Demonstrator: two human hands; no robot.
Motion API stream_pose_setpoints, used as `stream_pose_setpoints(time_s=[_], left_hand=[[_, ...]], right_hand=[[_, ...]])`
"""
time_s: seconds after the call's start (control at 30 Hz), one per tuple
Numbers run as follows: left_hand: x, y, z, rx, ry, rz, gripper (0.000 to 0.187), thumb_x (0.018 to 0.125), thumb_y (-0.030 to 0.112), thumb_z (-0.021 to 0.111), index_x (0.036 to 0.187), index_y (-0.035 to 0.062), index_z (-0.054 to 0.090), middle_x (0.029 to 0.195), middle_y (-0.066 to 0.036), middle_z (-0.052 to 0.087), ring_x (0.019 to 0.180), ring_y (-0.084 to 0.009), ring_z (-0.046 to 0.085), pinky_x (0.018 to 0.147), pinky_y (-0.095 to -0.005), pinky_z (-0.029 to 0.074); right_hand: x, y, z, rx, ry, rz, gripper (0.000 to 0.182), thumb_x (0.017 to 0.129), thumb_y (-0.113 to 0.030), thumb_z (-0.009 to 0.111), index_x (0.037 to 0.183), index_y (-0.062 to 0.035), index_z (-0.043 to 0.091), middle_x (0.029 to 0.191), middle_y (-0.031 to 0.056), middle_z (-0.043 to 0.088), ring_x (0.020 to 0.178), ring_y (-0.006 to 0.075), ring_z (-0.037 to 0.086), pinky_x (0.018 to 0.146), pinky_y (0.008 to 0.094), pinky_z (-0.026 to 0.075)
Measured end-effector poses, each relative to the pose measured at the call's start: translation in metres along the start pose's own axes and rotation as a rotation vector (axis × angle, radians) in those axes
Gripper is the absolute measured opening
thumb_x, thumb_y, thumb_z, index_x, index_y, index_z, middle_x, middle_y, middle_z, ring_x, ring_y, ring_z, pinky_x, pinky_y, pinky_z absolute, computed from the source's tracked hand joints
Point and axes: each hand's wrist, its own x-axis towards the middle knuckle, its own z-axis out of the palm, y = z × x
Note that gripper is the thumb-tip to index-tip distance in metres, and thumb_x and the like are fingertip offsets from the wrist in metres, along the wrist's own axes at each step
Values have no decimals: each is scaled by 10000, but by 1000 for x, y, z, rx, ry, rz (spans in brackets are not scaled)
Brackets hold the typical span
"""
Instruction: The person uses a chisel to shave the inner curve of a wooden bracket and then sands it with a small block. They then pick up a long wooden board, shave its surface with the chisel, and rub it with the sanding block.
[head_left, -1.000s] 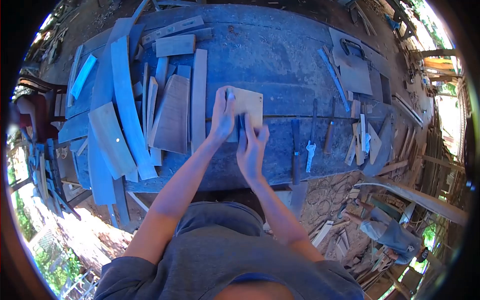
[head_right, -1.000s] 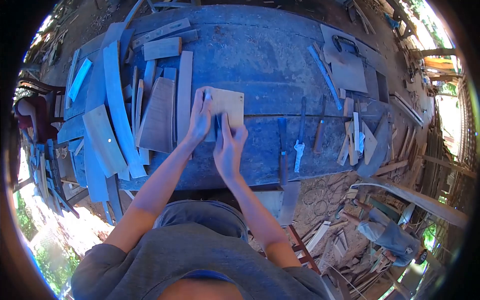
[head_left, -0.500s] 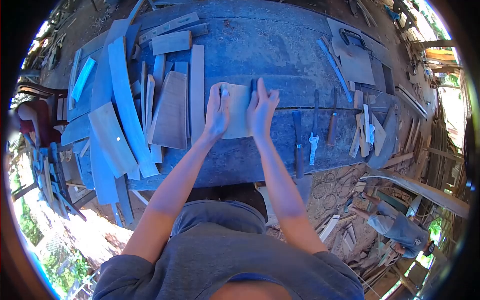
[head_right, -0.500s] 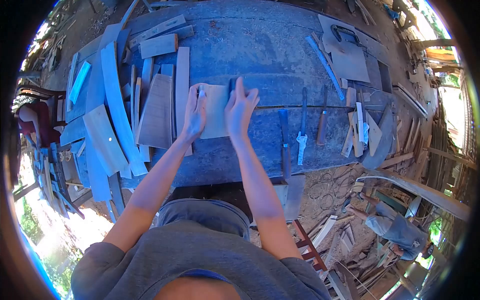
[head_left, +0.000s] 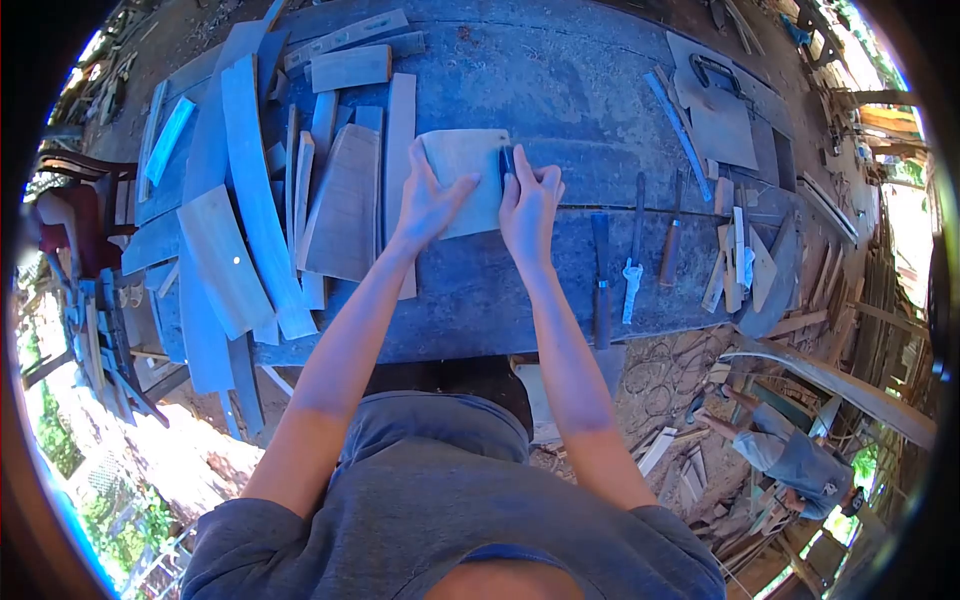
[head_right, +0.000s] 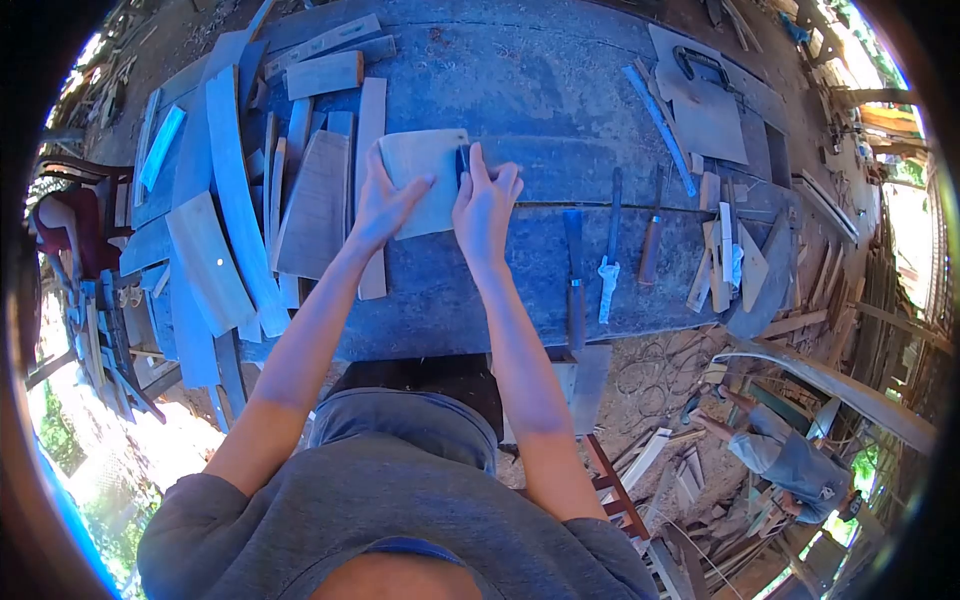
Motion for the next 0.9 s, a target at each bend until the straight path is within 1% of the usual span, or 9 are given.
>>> stream_pose_setpoints(time_s=[0.03,0.1,0.2,0.3,0.47,0.53,0.77,0.87,0.9], left_hand=[[4,-9,1,-4,6,9,965,818,309,783,1484,2,155,1235,-219,547,1158,-301,581,931,-395,529],[17,-35,1,128,55,226,913,843,251,763,1482,7,159,1280,-221,508,1179,-285,572,896,-390,550],[13,-33,-7,-110,-27,137,871,858,197,743,1485,10,167,1319,-207,480,1201,-275,556,904,-380,549],[14,-35,-16,-270,-132,146,847,869,163,730,1490,21,172,1323,-191,481,1187,-264,556,930,-379,534],[15,-43,-9,-154,4,171,879,836,214,765,1490,18,212,1276,-215,535,1124,-279,600,917,-380,533],[12,-41,-10,-120,53,207,876,833,211,768,1489,16,222,1276,-208,537,1129,-280,597,925,-383,529],[14,-44,-11,-184,-45,154,871,838,195,765,1493,12,221,1311,-196,511,1178,-265,565,957,-381,511],[14,-41,-9,-160,0,146,866,839,193,765,1494,18,227,1319,-194,510,1188,-266,561,962,-383,509],[11,-43,-11,-135,31,145,883,825,210,777,1496,25,234,1322,-201,522,1178,-286,573,973,-394,501]], right_hand=[[-10,2,-4,-39,-19,-24,464,886,-6,606,1347,-1,555,962,147,461,930,334,441,870,430,390],[-37,3,-15,-55,-71,-52,451,884,-2,600,1334,-20,576,962,145,462,940,331,448,871,436,388],[-42,1,-18,-5,-91,-55,436,887,-4,598,1323,-27,590,960,144,464,935,326,451,884,454,382],[22,5,6,52,-66,-60,416,896,-5,589,1311,-20,598,942,133,446,930,314,450,897,465,373],[-10,0,-10,-16,-41,-165,397,903,-7,581,1299,-19,607,927,124,426,906,312,432,875,440,388],[-49,-2,-27,-60,-159,-94,380,915,-14,567,1292,-21,613,930,126,426,894,312,420,861,434,396],[31,0,3,-60,-57,-185,406,907,-1,590,1311,-31,601,947,130,465,905,310,425,850,409,394],[-16,-3,-15,-42,-114,-215,420,914,-21,587,1334,-40,586,937,125,462,901,315,428,856,412,391],[-36,1,-23,-59,-143,-218,412,927,-33,582,1339,-39,583,946,108,474,883,280,444,840,388,399]])
